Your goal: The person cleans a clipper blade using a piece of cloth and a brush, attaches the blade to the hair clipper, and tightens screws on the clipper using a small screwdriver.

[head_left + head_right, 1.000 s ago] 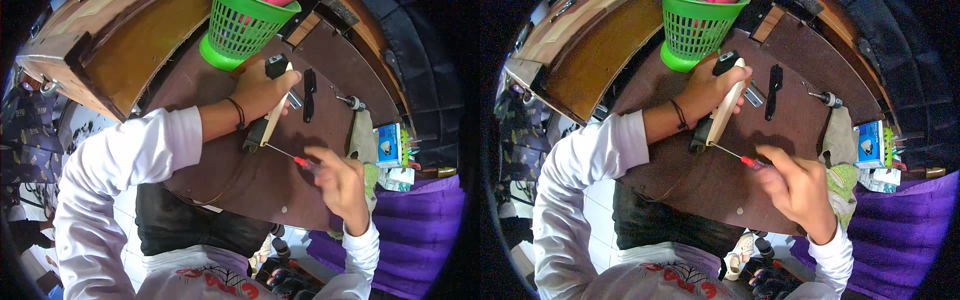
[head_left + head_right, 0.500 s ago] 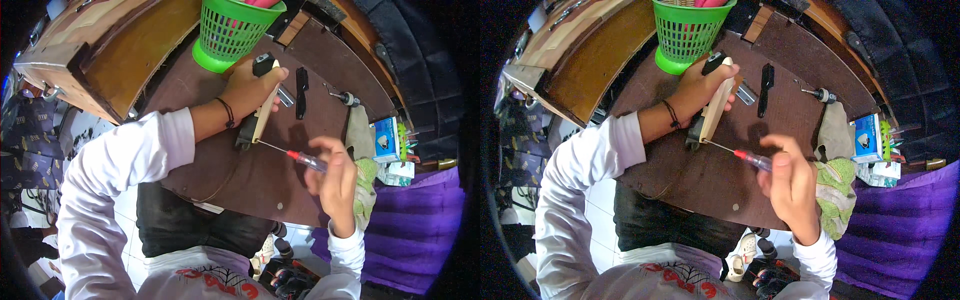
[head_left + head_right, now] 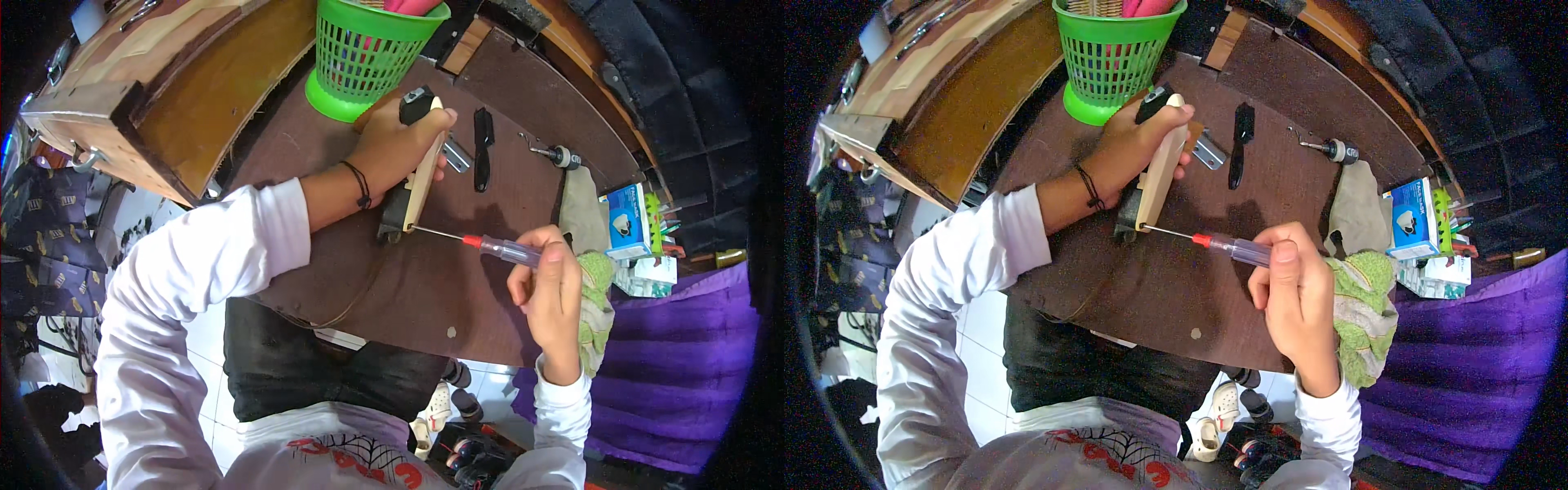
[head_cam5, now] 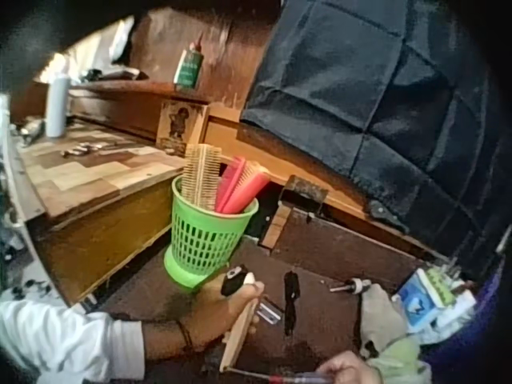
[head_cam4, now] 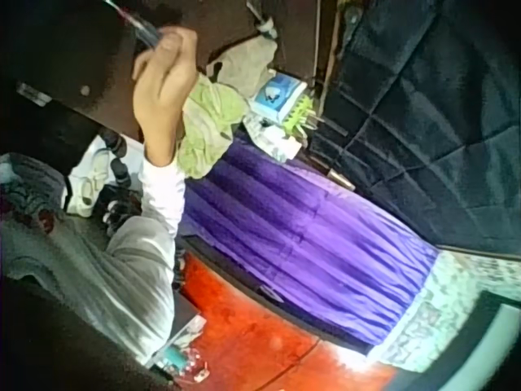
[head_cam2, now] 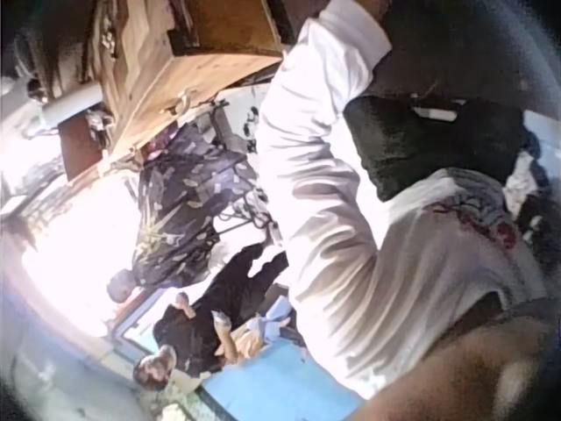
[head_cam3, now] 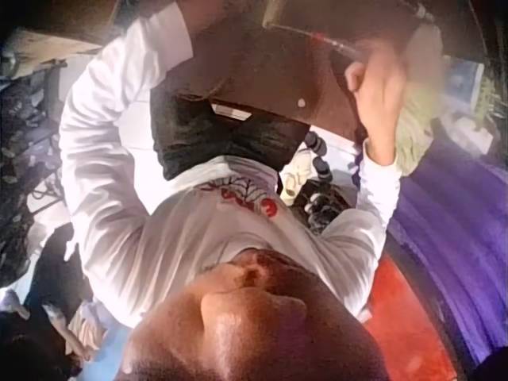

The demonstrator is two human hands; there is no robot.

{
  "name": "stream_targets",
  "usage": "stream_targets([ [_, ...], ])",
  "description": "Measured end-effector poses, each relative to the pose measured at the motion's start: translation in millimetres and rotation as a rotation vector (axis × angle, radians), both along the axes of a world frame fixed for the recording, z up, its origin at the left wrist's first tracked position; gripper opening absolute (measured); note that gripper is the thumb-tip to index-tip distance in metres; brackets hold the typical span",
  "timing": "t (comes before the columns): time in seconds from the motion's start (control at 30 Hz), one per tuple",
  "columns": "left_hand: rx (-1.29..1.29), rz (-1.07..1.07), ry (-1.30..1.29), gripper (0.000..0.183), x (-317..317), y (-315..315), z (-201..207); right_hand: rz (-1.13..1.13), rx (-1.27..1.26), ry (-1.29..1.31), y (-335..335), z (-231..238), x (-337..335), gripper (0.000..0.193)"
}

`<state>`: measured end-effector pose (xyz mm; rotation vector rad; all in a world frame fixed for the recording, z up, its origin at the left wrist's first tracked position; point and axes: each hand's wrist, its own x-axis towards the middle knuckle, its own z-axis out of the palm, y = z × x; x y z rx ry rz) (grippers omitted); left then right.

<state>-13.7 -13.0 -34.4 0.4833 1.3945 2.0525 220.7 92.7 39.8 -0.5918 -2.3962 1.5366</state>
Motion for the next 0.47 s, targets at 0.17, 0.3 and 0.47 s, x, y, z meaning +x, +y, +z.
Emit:
stream_targets([
  [0.17, 0.003, -0.016, -0.004, 0.036, 3.4, 1.9, 1.0, 0.134, 0.242, 0.231, 8.2, -16.6, -5.1, 0.019],
  [0.3, 0.005, 0.005, -0.005, 0.036, 2.5, 2.0, 0.5, 0.105, 0.189, 0.281, -7.3, -17.1, -6.4, 0.021],
  [0.47, 0.000, -0.018, -0.006, 0.037, 1.6, -1.3, 1.0, 0.109, 0.060, -0.302, 14.4, 14.2, 4.6, 0.037],
])
